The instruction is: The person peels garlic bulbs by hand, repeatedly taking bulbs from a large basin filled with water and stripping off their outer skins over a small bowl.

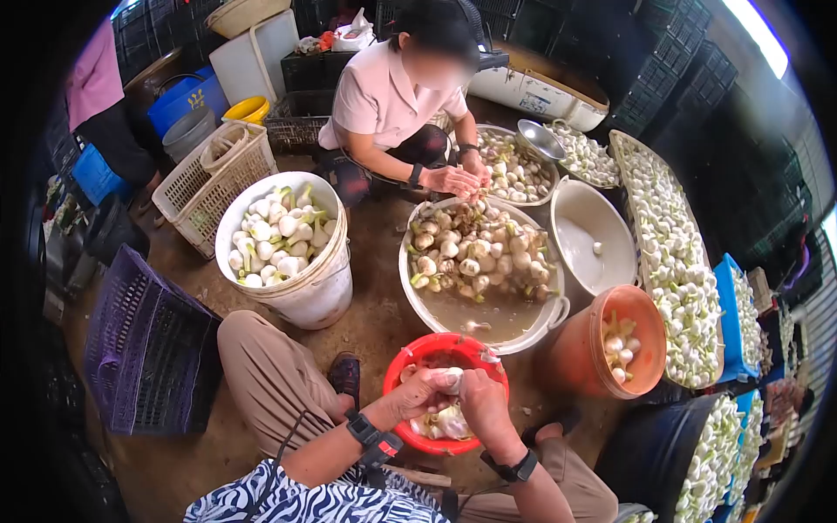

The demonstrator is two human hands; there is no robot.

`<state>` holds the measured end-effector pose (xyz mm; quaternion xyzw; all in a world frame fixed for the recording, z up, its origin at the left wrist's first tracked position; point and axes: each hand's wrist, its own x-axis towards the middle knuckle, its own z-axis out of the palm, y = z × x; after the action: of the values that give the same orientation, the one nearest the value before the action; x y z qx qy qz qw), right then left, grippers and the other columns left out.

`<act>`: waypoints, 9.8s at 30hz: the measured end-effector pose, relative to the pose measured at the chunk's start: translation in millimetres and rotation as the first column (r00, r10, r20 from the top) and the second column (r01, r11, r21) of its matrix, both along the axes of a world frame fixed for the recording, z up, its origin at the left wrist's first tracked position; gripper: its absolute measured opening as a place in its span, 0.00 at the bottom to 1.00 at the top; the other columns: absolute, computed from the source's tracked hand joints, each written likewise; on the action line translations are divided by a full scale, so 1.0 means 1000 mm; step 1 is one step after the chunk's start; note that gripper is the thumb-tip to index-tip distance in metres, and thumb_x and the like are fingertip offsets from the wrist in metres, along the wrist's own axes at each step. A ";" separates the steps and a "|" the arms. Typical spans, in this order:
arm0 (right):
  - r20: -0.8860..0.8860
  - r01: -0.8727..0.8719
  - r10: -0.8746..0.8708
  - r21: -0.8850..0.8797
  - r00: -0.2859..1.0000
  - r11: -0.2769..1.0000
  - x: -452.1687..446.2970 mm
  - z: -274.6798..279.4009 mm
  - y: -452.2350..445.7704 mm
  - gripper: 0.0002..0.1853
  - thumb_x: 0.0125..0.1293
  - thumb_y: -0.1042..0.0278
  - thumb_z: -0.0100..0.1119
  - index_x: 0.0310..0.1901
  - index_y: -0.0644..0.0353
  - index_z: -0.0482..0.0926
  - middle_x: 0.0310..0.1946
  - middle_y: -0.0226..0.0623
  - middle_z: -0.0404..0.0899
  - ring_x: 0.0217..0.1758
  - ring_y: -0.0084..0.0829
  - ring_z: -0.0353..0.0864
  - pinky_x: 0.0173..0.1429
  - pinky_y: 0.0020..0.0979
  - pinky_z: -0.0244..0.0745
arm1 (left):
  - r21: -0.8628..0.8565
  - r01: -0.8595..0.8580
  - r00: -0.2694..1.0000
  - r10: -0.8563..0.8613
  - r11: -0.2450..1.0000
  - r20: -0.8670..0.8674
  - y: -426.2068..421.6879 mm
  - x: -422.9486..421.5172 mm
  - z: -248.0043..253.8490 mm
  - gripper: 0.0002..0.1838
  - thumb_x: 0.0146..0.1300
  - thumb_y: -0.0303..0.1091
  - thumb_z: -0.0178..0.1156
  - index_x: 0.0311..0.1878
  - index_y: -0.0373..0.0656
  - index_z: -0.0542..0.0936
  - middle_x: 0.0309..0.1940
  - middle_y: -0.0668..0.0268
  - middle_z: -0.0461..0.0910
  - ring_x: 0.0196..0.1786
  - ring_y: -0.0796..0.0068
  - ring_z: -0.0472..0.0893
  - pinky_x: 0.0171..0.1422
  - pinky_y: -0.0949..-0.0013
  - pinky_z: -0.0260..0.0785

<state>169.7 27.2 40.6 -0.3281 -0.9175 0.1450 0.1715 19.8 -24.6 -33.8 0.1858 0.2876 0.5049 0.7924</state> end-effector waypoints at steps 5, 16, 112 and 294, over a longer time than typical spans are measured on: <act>-0.310 0.098 -0.120 -0.085 0.943 0.992 -0.003 -0.014 0.010 0.06 0.52 0.77 0.57 0.21 0.62 0.71 0.19 0.47 0.72 0.23 0.46 0.75 0.28 0.42 0.70 | 0.215 -0.156 0.972 0.188 0.964 -0.139 -0.003 0.004 0.022 0.24 0.59 0.44 0.65 0.55 0.40 0.76 0.34 0.76 0.76 0.31 0.89 0.73 0.31 0.83 0.67; -0.498 -0.151 -0.523 -0.808 0.692 0.569 0.012 -0.029 0.015 0.05 0.60 0.78 0.52 0.31 0.65 0.79 0.24 0.26 0.77 0.26 0.15 0.74 0.32 0.19 0.70 | 0.222 -0.048 0.804 0.170 0.974 -0.570 0.002 0.004 0.035 0.26 0.61 0.36 0.64 0.61 0.39 0.71 0.41 0.69 0.80 0.35 0.85 0.79 0.36 0.80 0.73; 0.040 0.067 -0.058 -0.764 0.998 0.642 0.005 -0.195 0.244 0.12 0.60 0.67 0.57 0.43 0.62 0.77 0.32 0.50 0.80 0.35 0.41 0.83 0.41 0.38 0.76 | 0.090 -0.319 0.714 0.302 0.943 -0.632 0.103 -0.012 -0.029 0.16 0.67 0.33 0.55 0.55 0.37 0.73 0.36 0.66 0.77 0.33 0.79 0.78 0.33 0.76 0.74; -0.264 -0.016 -0.061 -0.281 0.963 0.960 0.002 0.002 0.034 0.05 0.59 0.73 0.57 0.37 0.61 0.79 0.31 0.42 0.79 0.36 0.46 0.78 0.41 0.40 0.73 | 0.049 -0.272 0.961 0.270 0.961 0.054 0.002 -0.020 0.034 0.19 0.58 0.35 0.64 0.51 0.39 0.73 0.40 0.66 0.80 0.41 0.78 0.81 0.43 0.72 0.78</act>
<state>171.3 61.0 42.4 -0.3368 -0.8520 0.3147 0.2483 0.3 -23.0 0.1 0.1548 0.2774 0.6206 0.7169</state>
